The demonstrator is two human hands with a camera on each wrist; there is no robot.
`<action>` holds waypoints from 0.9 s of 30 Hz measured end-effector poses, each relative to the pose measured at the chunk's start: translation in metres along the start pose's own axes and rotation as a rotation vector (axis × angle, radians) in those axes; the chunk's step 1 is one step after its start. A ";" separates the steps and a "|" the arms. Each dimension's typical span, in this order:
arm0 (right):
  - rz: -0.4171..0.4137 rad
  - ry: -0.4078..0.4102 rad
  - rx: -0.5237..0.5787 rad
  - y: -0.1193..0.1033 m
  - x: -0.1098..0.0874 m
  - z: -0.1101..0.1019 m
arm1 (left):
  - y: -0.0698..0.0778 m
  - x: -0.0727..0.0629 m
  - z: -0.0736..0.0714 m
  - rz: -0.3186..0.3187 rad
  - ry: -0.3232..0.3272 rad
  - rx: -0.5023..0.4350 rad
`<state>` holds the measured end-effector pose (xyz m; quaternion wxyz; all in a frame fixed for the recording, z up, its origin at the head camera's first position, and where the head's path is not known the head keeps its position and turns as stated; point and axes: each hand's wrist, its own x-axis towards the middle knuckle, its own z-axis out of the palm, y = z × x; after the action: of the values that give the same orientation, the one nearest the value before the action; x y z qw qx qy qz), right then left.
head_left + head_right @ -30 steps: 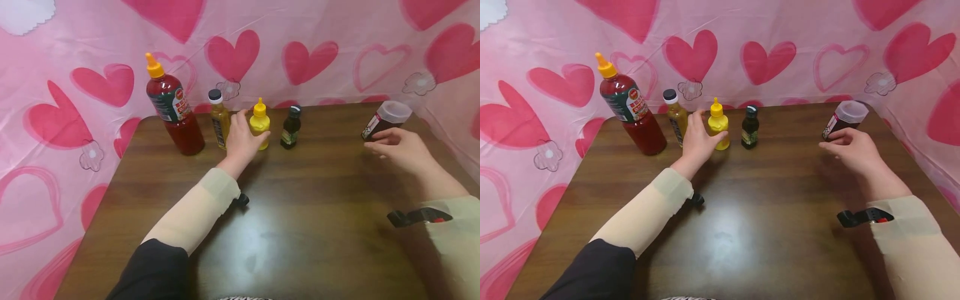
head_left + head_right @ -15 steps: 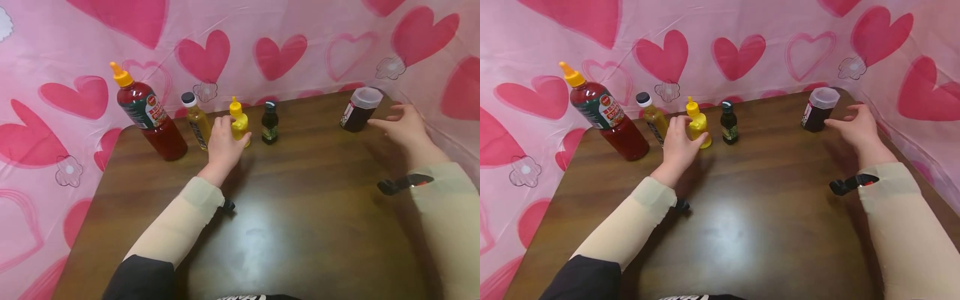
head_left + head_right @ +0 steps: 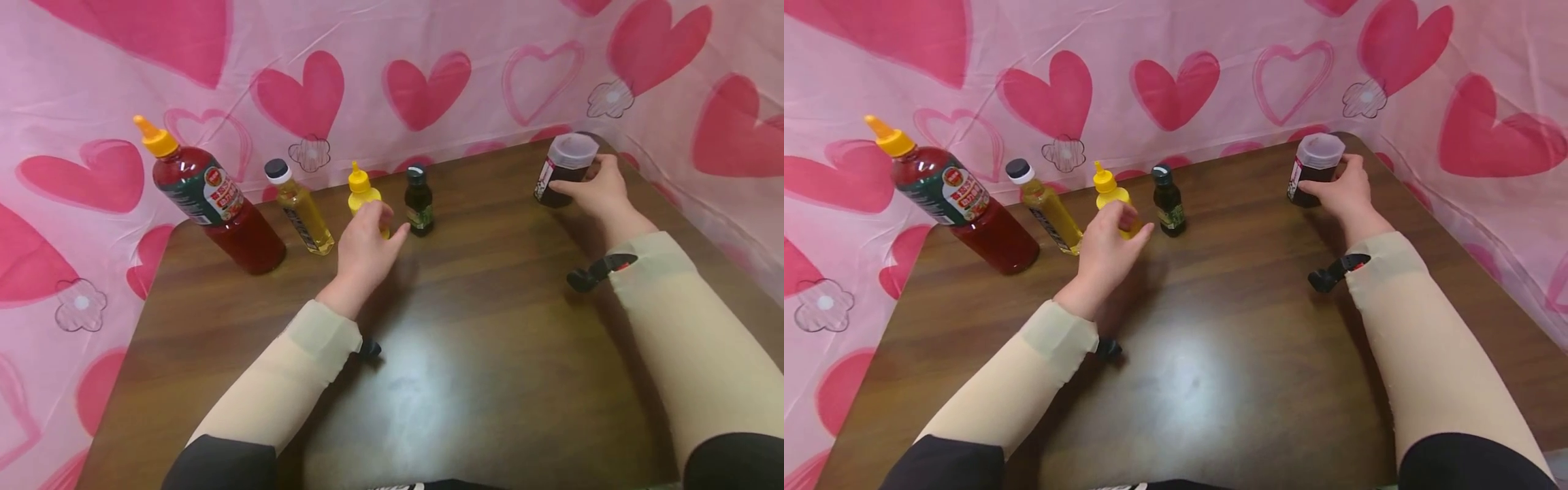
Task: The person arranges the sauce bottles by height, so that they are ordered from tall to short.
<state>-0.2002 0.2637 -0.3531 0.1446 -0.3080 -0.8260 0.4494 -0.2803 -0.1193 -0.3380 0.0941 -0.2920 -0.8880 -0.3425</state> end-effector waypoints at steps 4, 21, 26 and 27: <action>0.012 0.014 0.098 0.000 0.006 0.006 | -0.003 -0.001 -0.001 -0.028 -0.049 -0.010; 0.010 0.015 0.273 0.000 0.012 0.010 | -0.030 0.006 0.002 -0.128 -0.029 -0.007; 0.003 0.028 0.257 -0.003 0.012 0.012 | -0.036 0.008 0.000 -0.181 0.013 -0.024; 0.003 0.032 0.252 -0.004 0.013 0.013 | -0.037 0.009 -0.001 -0.186 0.015 -0.028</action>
<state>-0.2178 0.2620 -0.3574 0.1949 -0.2956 -0.7600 0.5450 -0.3094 -0.1378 -0.3547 0.0644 -0.2072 -0.9056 -0.3643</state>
